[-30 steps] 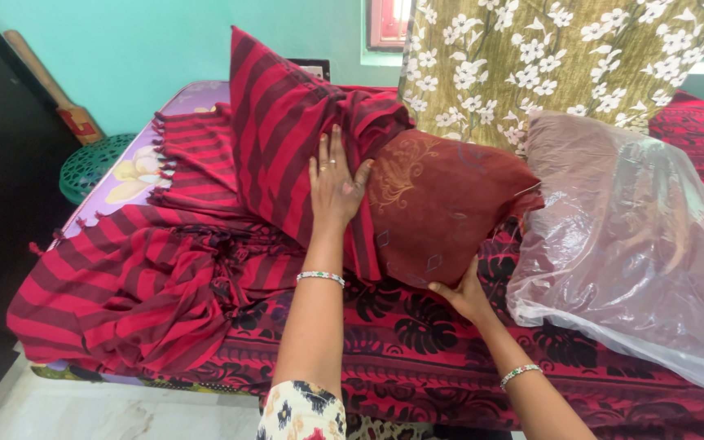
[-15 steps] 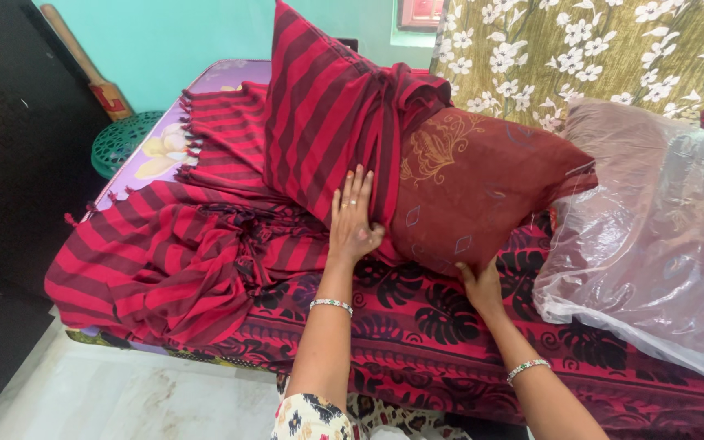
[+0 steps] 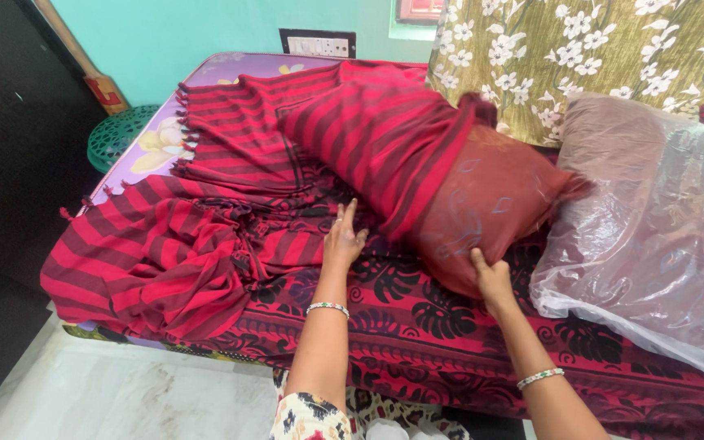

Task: The person removes a pillow from a plastic bag and places it on a bed. They then attempt to fit a red patterned pillowcase onto the pillow, repeatedly adjusting and smoothing the fabric. The person struggles to get the pillowcase to fit properly, eventually giving up and leaving the pillowcase partially on the pillow.

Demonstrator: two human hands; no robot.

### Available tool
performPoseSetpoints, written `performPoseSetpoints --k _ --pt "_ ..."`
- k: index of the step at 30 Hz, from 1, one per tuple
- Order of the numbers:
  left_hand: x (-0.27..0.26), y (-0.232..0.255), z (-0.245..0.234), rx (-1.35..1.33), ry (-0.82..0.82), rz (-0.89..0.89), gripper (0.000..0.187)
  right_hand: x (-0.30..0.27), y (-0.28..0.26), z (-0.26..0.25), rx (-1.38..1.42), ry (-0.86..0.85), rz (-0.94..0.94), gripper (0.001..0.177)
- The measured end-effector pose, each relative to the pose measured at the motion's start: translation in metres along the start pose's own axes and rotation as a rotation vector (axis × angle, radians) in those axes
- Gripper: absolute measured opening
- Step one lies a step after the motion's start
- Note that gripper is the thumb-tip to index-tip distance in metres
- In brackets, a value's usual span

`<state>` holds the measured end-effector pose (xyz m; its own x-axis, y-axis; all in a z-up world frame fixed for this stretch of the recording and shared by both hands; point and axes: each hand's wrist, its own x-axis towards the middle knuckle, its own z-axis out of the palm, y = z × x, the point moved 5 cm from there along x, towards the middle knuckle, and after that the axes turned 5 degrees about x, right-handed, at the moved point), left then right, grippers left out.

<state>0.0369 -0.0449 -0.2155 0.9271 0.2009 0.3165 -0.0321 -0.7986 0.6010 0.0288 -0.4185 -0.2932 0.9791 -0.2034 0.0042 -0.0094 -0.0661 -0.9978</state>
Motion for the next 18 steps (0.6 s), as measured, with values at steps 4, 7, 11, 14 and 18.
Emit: performPoseSetpoints --k 4,7,11,14,18 --pt "0.004 -0.001 0.01 -0.05 -0.051 -0.116 0.072 0.01 0.0 -0.016 0.021 -0.015 0.08 0.052" --pt "0.008 0.011 0.013 -0.134 0.002 -0.148 0.074 0.002 0.0 -0.017 -0.073 -0.053 0.072 0.048" --pt "0.014 0.036 0.015 -0.168 0.065 -0.157 0.069 -0.011 -0.001 -0.013 -0.254 -0.031 0.12 0.066" --pt "0.017 0.054 0.012 -0.145 0.133 -0.117 0.057 -0.019 -0.013 -0.015 -0.003 -0.136 0.002 0.045" --pt "0.015 0.073 0.006 -0.112 0.155 0.021 0.038 -0.028 -0.029 -0.034 -0.149 -0.153 -0.005 0.052"
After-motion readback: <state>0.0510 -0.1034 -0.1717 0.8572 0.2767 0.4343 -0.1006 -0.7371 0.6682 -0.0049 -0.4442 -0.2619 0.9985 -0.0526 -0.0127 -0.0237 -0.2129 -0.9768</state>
